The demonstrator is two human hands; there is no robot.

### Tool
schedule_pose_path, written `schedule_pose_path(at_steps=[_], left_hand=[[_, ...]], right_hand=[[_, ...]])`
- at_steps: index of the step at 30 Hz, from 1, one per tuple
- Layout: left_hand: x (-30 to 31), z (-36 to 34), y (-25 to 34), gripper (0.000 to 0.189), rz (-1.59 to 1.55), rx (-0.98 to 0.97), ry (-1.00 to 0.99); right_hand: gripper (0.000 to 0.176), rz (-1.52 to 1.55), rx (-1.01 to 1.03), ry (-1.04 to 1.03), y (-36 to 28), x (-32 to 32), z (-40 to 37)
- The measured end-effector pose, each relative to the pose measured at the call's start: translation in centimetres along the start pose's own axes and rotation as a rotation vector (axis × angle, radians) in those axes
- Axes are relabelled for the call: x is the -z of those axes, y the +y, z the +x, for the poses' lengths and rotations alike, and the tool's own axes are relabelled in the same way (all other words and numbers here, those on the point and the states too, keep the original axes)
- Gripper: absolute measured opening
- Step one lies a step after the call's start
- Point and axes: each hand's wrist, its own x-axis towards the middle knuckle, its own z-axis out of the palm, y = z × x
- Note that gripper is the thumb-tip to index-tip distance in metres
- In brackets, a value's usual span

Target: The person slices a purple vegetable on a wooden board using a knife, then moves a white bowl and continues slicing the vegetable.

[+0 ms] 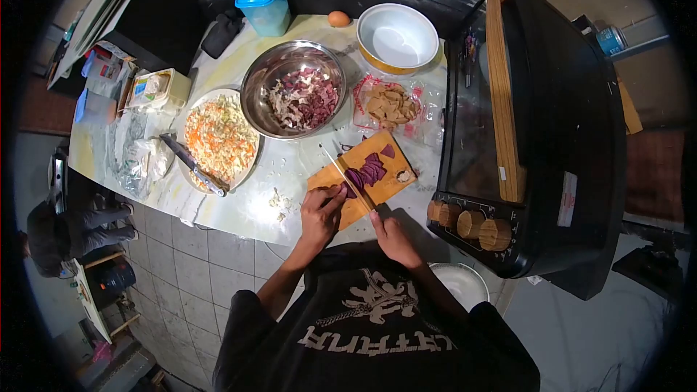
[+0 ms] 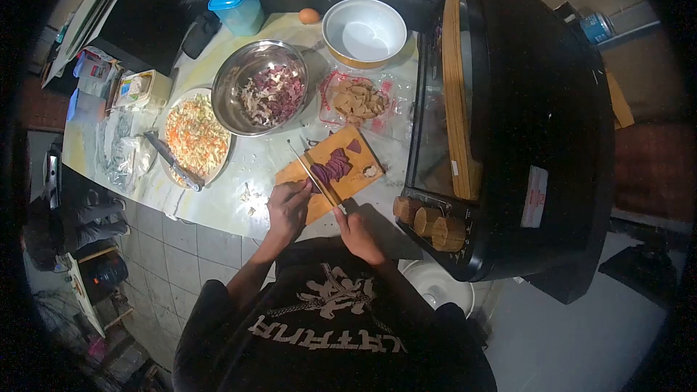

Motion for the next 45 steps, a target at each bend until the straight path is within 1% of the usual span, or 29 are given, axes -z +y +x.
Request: schedule_pose_path(at_steps=[2,4,7,15,23,25,26,29,31,35,38,40,45], left_hand=[[-0.3,-0.1,-0.3,0.03,-0.015,-0.013,0.004],[-0.2,0.0,-0.4,0.03,-0.025,-0.027,0.01],[0.1,0.1,-0.4,0.029,-0.018,-0.044,-0.014],[0.0,0.0,-0.6,0.023,-0.014,-0.057,-0.007],[0.1,0.0,-0.6,0.024,-0.013,-0.061,-0.031],[0.1,0.0,-0.6,0.024,-0.014,-0.062,-0.031],[0.1,0.0,-0.6,0.024,-0.013,-0.06,-0.031],[0.2,0.1,-0.6,0.024,-0.016,-0.059,-0.033],[0.1,0.0,-0.7,0.024,-0.021,-0.061,-0.037],[-0.1,-0.1,-1.0,0.023,-0.045,-0.061,-0.036],[-0.1,0.0,-1.0,0.024,-0.053,-0.059,-0.037],[0.0,0.0,-0.9,0.025,-0.056,-0.053,-0.039],[0.1,0.0,-1.0,0.031,-0.072,-0.053,-0.062]], right_hand=[[0.061,0.026,0.005,-0.021,-0.5,0.5,-0.2],[0.064,-0.023,0.06,0.017,-0.8,0.6,-0.3],[0.062,-0.017,0.06,0.019,-0.8,0.4,-0.3],[0.06,0.011,0.045,0.011,-0.7,-0.2,-0.8],[0.061,-0.005,0.055,0.033,-0.5,-0.6,-0.8],[0.049,-0.06,0.02,0.019,-0.9,-0.5,-0.9],[0.049,-0.059,0.019,0.018,-0.8,-0.6,-0.9],[0.049,-0.067,0.028,0.013,-0.4,-0.8,-0.7],[0.063,-0.074,-0.003,0.013,-0.5,-0.9,-0.7],[0.063,-0.109,-0.049,-0.015,-1.0,-0.7,-0.8],[0.061,-0.103,-0.079,-0.034,-0.9,-0.8,-0.8],[0.05,-0.134,-0.044,0.046,-1.0,-1.0,-0.9],[0.049,-0.136,-0.061,0.03,-1.4,-0.8,-0.9]])
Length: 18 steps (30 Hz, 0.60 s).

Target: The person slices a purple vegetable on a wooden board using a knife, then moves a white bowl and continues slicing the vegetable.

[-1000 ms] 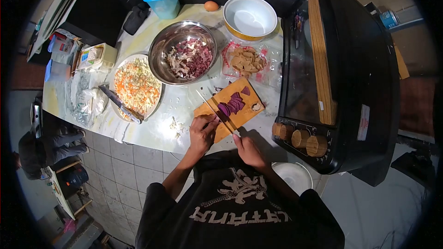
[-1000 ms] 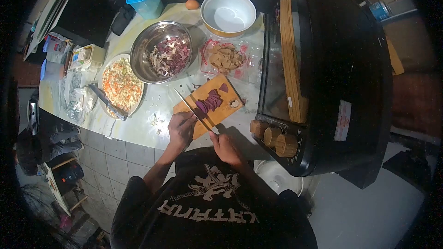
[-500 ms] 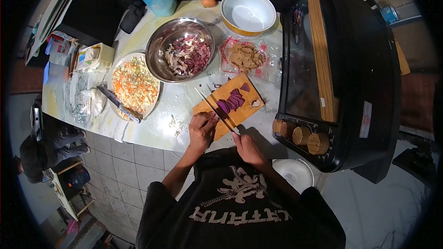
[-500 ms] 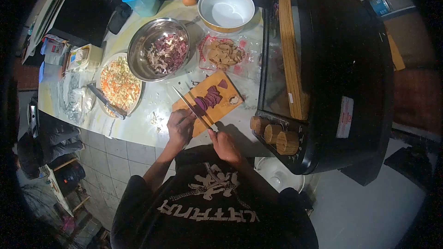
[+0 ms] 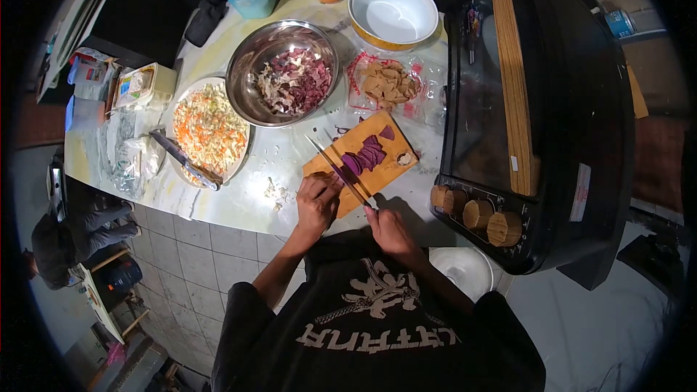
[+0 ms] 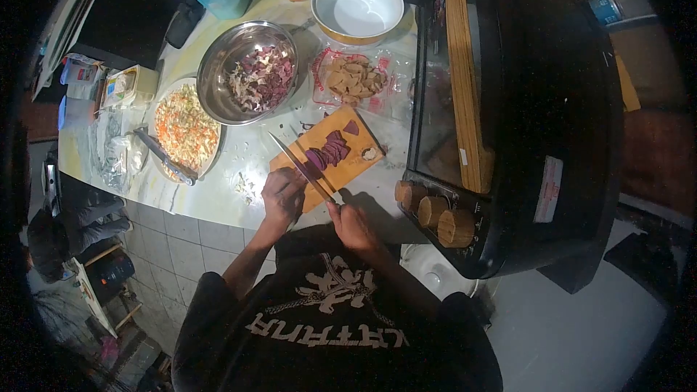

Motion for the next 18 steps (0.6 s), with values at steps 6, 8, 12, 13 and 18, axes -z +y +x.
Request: schedule_pose_path(at_steps=[6,8,12,13,18], left_hand=[[-0.21,-0.13,-0.32,0.031,-0.01,-0.025,0.025],[-0.17,-0.17,-0.27,0.031,-0.005,-0.021,0.02],[-0.21,-0.12,-0.31,0.028,0.002,-0.025,0.023],[-0.24,-0.12,-0.3,0.028,0.002,-0.026,0.024],[0.22,0.23,0.28,0.028,0.027,-0.013,0.001]], right_hand=[[0.048,0.017,-0.012,-0.027,0.03,0.07,0.14],[0.047,0.01,-0.015,-0.032,0.23,-0.12,0.14],[0.046,0.017,0.038,-0.016,0.54,-0.35,0.21],[0.046,0.031,0.049,-0.014,0.38,-0.2,0.19],[0.047,0.011,0.024,-0.009,-0.08,0.12,0.0]])
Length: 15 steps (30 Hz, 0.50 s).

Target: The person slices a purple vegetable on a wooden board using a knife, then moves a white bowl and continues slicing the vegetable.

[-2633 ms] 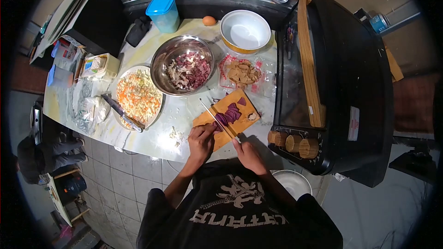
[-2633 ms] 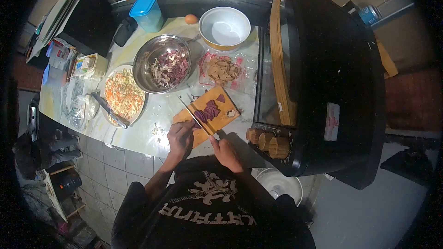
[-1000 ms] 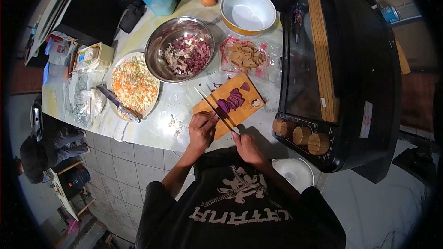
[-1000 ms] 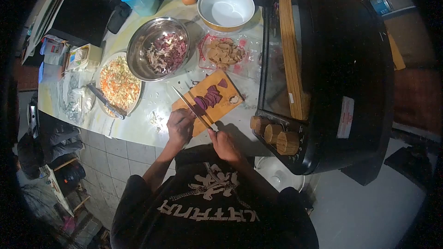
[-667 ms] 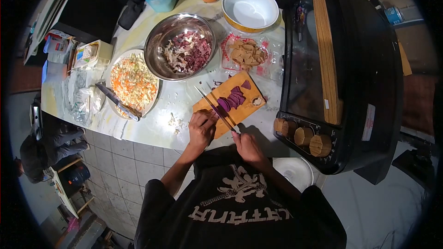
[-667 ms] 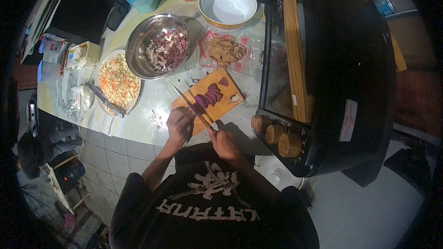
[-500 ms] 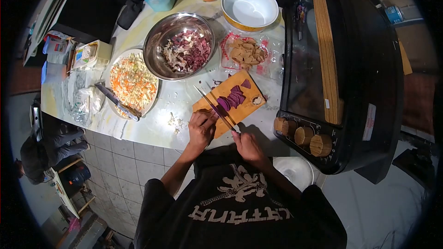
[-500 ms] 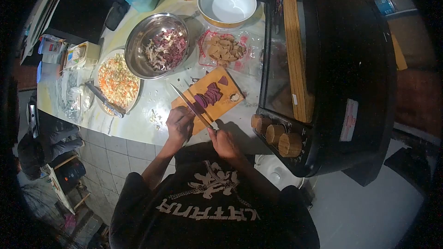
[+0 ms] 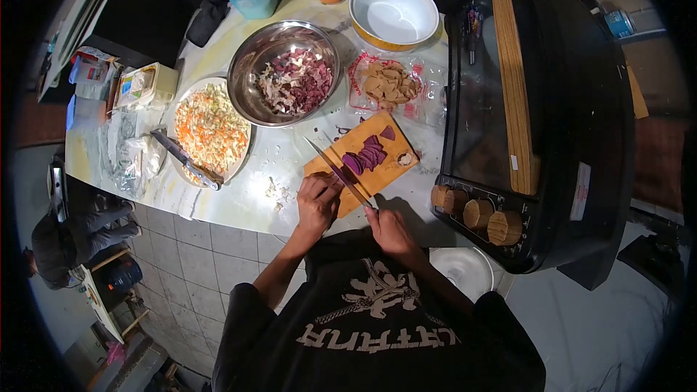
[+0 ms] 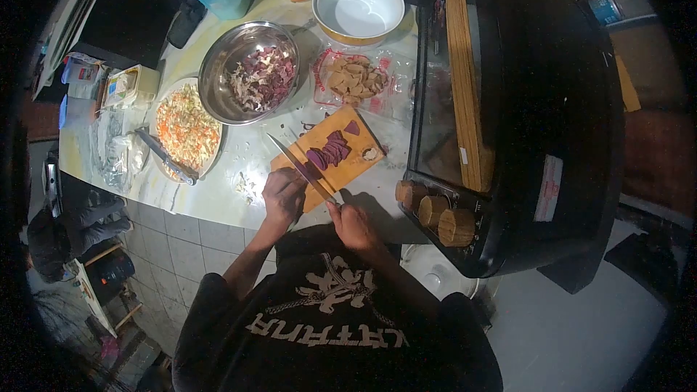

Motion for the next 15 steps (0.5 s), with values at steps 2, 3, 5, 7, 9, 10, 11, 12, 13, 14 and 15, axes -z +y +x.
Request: schedule_pose_path(at_steps=[2,3,5,7,9,10,11,12,13,14,15], left_hand=[[-0.1,-0.11,-0.14,0.028,0.004,0.0,-0.004],[-0.08,-0.08,-0.15,0.029,0.008,0.001,-0.009],[-0.03,-0.13,-0.09,0.029,0.007,0.003,-0.012],[-0.02,-0.09,-0.02,0.029,0.006,0.004,-0.014],[-0.04,-0.14,0.02,0.029,0.019,0.005,-0.01],[-0.08,-0.15,-0.02,0.029,0.018,0.004,-0.009],[-0.11,-0.18,-0.09,0.029,0.014,-0.001,-0.005],[-0.09,-0.17,-0.11,0.029,0.009,-0.006,-0.002],[-0.09,-0.18,-0.1,0.029,0.009,-0.006,-0.002],[-0.08,-0.17,-0.1,0.029,0.009,-0.007,-0.001],[-0.06,-0.16,-0.08,0.029,0.009,-0.007,0.0]], right_hand=[[0.047,-0.022,-0.002,0.016,-0.08,0.05,-0.03],[0.047,-0.008,-0.006,0.009,-0.09,0.07,0.0],[0.047,0.006,-0.009,0.001,-0.16,0.11,-0.01],[0.048,-0.015,-0.015,0.008,-0.36,0.21,-0.03],[0.048,-0.024,-0.009,0.005,-0.16,0.09,0.0],[0.048,-0.034,-0.004,0.003,-0.1,0.06,0.04],[0.048,-0.034,-0.003,0.003,-0.09,0.06,0.03],[0.048,-0.02,-0.012,0.005,-0.35,0.2,-0.02],[0.049,-0.007,-0.022,0.007,-0.51,0.31,-0.03],[0.049,-0.006,-0.022,0.008,-0.55,0.37,0.01],[0.049,-0.001,-0.017,-0.005,-0.57,0.43,0.06]])
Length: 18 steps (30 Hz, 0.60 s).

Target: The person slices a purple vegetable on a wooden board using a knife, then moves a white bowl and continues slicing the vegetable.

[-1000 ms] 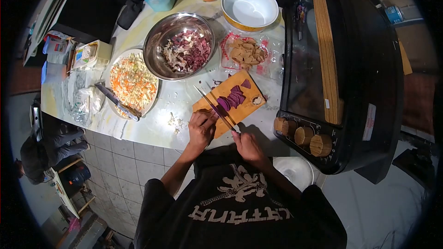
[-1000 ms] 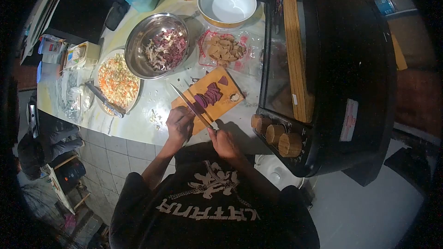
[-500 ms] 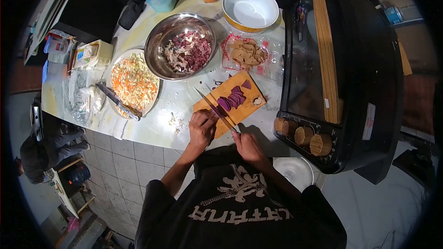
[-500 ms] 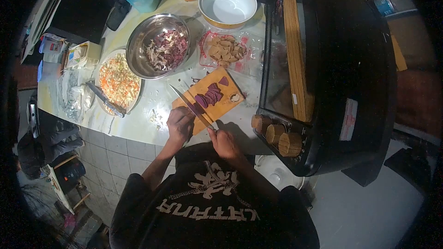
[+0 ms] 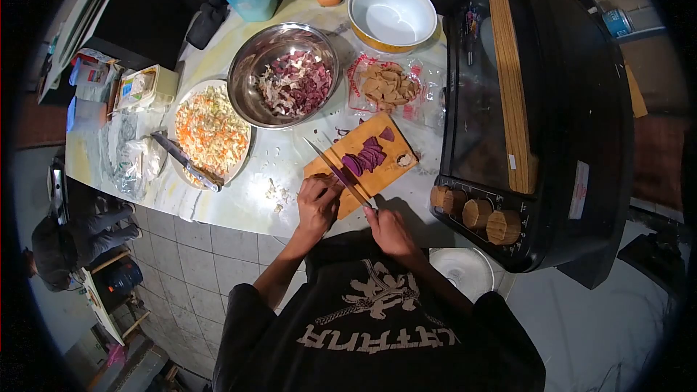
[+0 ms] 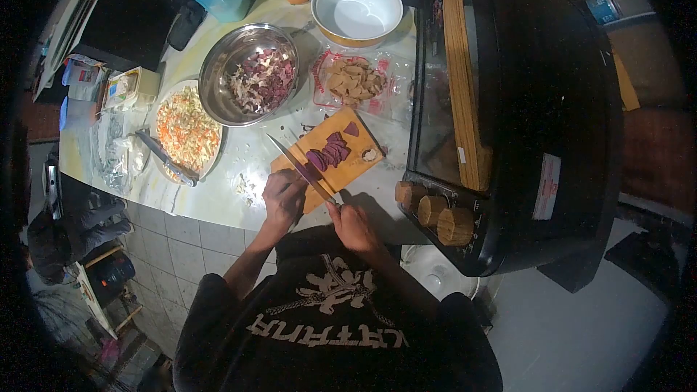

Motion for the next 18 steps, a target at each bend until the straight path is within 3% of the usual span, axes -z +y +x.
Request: schedule_pose_path(at_steps=[18], left_hand=[[-0.41,-0.08,-0.07,0.027,0.023,0.003,0.026]], right_hand=[[0.048,-0.051,0.05,0.033,0.72,-0.67,0.13]])
